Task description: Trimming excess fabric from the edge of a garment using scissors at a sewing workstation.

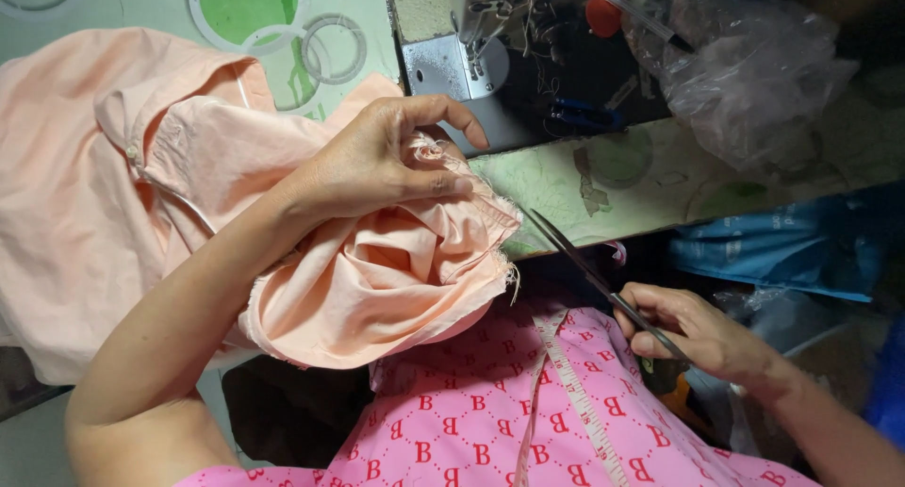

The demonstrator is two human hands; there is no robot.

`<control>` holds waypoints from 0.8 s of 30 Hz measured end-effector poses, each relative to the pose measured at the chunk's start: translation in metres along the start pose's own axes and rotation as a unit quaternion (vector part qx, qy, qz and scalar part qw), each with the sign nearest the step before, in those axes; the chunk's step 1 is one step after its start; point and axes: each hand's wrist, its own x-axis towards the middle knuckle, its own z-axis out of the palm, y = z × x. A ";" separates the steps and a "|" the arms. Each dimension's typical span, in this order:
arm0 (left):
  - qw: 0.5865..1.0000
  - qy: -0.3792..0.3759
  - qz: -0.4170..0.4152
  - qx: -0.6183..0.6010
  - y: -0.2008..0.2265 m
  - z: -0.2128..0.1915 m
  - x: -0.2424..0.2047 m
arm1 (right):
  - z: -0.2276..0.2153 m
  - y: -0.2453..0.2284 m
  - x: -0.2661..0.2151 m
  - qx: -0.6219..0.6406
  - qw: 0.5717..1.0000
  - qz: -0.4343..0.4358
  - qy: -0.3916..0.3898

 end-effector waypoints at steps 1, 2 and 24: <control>1.000 0.000 -0.001 -0.001 0.001 0.001 0.000 | 0.001 -0.004 0.001 0.000 1.000 0.001 0.000; 1.000 0.003 -0.009 0.000 0.001 0.001 0.001 | 0.001 -0.009 0.003 0.002 1.000 -0.004 -0.007; 0.999 0.048 -0.005 0.019 -0.002 0.002 0.001 | 0.007 -0.051 0.028 -0.097 0.995 0.001 0.015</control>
